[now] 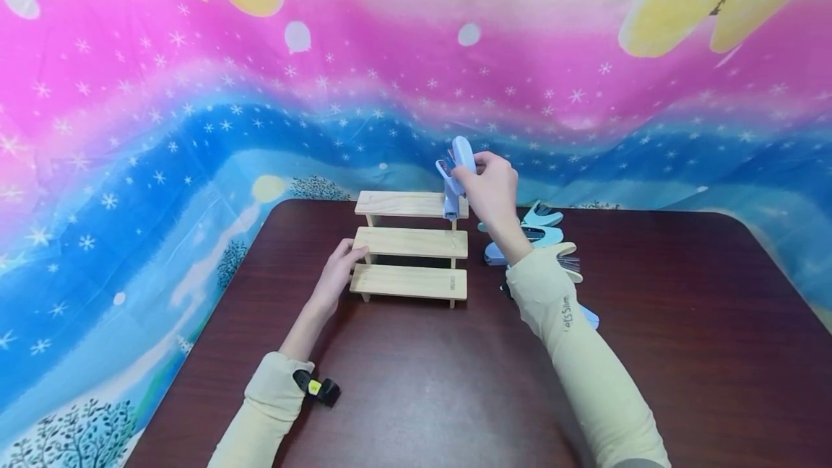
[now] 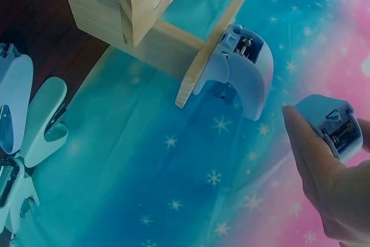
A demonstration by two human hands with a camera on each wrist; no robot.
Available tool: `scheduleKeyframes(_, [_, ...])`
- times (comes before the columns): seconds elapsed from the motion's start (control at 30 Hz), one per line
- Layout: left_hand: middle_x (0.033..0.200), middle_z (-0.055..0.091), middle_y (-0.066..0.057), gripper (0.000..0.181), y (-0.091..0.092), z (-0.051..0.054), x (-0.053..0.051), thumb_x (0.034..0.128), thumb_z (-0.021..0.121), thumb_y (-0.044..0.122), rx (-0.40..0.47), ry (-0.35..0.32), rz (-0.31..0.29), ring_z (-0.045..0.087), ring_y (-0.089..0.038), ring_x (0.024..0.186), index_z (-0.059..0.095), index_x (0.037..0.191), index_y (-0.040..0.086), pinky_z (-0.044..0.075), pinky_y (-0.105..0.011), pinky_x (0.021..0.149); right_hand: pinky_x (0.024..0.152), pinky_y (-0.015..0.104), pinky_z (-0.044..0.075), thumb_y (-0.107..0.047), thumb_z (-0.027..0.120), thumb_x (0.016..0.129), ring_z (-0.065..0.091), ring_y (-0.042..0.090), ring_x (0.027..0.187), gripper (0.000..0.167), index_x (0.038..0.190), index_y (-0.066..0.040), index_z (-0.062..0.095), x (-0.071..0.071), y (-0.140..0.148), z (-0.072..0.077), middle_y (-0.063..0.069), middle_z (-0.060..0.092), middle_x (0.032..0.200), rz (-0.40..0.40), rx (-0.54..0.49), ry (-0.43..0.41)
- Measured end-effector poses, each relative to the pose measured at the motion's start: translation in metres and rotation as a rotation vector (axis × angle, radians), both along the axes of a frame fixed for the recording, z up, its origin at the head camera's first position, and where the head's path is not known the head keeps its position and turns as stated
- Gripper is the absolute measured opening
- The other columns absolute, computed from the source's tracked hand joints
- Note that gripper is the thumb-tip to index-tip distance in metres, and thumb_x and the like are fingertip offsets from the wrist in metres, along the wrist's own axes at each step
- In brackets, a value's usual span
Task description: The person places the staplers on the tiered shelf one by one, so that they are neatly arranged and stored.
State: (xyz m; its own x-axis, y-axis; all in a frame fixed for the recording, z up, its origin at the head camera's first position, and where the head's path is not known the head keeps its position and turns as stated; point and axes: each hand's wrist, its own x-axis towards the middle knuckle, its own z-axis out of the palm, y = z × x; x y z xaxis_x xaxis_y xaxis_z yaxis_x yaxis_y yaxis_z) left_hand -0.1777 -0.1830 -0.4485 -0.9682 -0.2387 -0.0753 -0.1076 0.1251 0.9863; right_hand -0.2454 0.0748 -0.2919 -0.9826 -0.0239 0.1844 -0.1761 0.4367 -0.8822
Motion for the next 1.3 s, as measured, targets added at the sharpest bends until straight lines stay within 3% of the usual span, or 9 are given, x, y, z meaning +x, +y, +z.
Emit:
scheduleKeyframes(0.2, [0.124,0.061,-0.017,0.030,0.000,0.000,0.000,0.0989,0.063,0.031,0.008,0.000,0.000,0.053,-0.036,0.120,0.060,0.114,0.005,0.036,-0.053,0.108,0.086,0.050,0.059,-0.029,0.068,0.098,0.070,0.036,0.106,0.044,0.128,0.003,0.067,-0.001,-0.012,-0.002,0.023,0.070,0.121,-0.040,0.086,0.042])
scheduleKeyframes(0.73, [0.120,0.062,-0.014,0.027,0.001,0.000,0.000,0.0991,0.062,0.031,0.014,-0.001,-0.001,0.053,-0.032,0.119,0.060,0.112,0.007,0.036,-0.050,0.107,0.086,0.050,0.059,-0.019,0.069,0.095,0.071,0.036,0.104,0.038,0.124,0.005,0.068,-0.009,-0.031,-0.006,0.024,0.072,0.117,-0.016,0.079,0.109])
scheduleKeyframes(0.97, [0.119,0.062,-0.015,0.027,0.001,-0.001,0.000,0.0995,0.062,0.030,0.018,0.000,-0.002,0.053,-0.032,0.117,0.059,0.113,0.007,0.037,-0.049,0.105,0.079,0.047,0.060,-0.024,0.073,0.093,0.073,0.034,0.094,0.040,0.121,0.005,0.069,-0.010,-0.040,-0.004,0.023,0.074,0.110,-0.036,0.159,0.148])
scheduleKeyframes(1.1, [0.119,0.062,-0.013,0.027,0.002,-0.001,0.000,0.0990,0.061,0.031,0.011,-0.002,-0.006,0.053,-0.031,0.116,0.060,0.113,0.008,0.037,-0.048,0.104,0.076,0.047,0.061,-0.019,0.071,0.092,0.073,0.034,0.092,0.039,0.123,0.004,0.067,-0.011,-0.043,-0.001,0.023,0.073,0.107,-0.025,0.187,0.108])
scheduleKeyframes(1.3, [0.122,0.061,-0.014,0.026,0.001,0.001,0.000,0.0981,0.062,0.030,0.013,-0.011,0.003,0.052,-0.032,0.119,0.059,0.111,0.008,0.036,-0.049,0.107,0.073,0.044,0.061,-0.009,0.068,0.089,0.070,0.032,0.093,0.056,0.142,0.001,0.055,-0.014,-0.047,-0.001,0.022,0.071,0.109,0.025,0.201,0.046])
